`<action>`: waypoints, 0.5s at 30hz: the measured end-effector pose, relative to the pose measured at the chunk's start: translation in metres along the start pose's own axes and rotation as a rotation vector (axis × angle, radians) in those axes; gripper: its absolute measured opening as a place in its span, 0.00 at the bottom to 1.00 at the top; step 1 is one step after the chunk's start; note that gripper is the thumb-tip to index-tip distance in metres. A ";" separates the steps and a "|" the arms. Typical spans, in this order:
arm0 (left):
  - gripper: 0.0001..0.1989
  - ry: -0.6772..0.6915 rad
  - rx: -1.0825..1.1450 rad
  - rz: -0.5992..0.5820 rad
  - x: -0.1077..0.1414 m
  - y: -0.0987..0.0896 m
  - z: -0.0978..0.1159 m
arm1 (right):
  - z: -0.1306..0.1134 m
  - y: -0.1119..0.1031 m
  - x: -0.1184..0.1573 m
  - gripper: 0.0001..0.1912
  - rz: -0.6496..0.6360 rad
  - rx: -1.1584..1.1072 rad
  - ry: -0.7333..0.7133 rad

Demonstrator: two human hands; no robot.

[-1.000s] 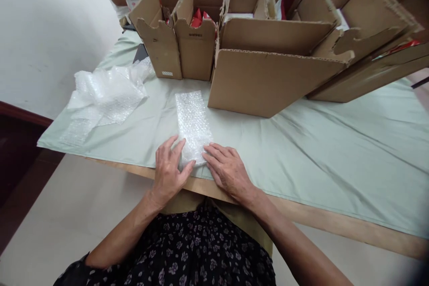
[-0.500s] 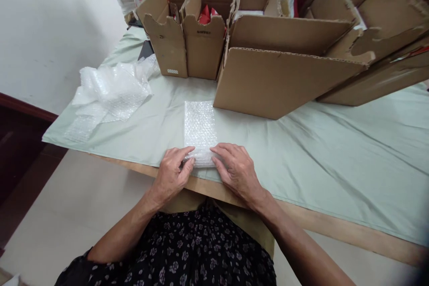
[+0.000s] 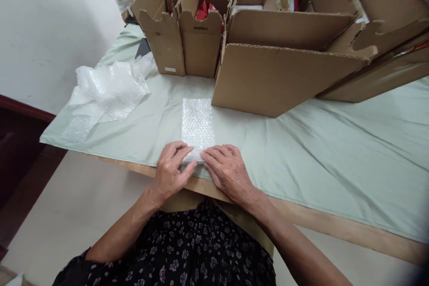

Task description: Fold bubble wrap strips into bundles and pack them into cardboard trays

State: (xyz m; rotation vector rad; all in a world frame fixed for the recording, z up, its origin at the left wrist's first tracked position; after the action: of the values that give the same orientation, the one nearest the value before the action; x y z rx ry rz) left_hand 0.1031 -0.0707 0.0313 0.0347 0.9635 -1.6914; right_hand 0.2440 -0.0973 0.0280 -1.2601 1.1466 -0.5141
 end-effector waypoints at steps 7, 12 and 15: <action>0.08 0.009 0.045 -0.072 0.005 -0.002 -0.001 | 0.012 -0.002 -0.003 0.12 -0.048 -0.155 0.086; 0.11 -0.046 -0.001 -0.031 -0.008 0.002 -0.020 | 0.007 -0.015 -0.003 0.14 0.077 0.035 0.063; 0.11 -0.051 -0.070 0.010 -0.013 0.001 -0.024 | 0.005 -0.002 -0.007 0.12 -0.012 0.069 0.008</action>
State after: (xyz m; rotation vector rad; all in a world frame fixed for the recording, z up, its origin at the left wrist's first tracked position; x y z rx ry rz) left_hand 0.0982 -0.0460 0.0215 -0.0499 0.9820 -1.6406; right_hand 0.2462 -0.0896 0.0321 -1.2075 1.1195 -0.5638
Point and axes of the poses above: each hand's wrist, its own x-axis away from the middle knuckle, its own y-axis out of the palm, z = x × y, the point moved 9 cm from there along -x, towards the middle knuckle, and after that the axes turned 11 degrees about x, right-handed, at the moved point
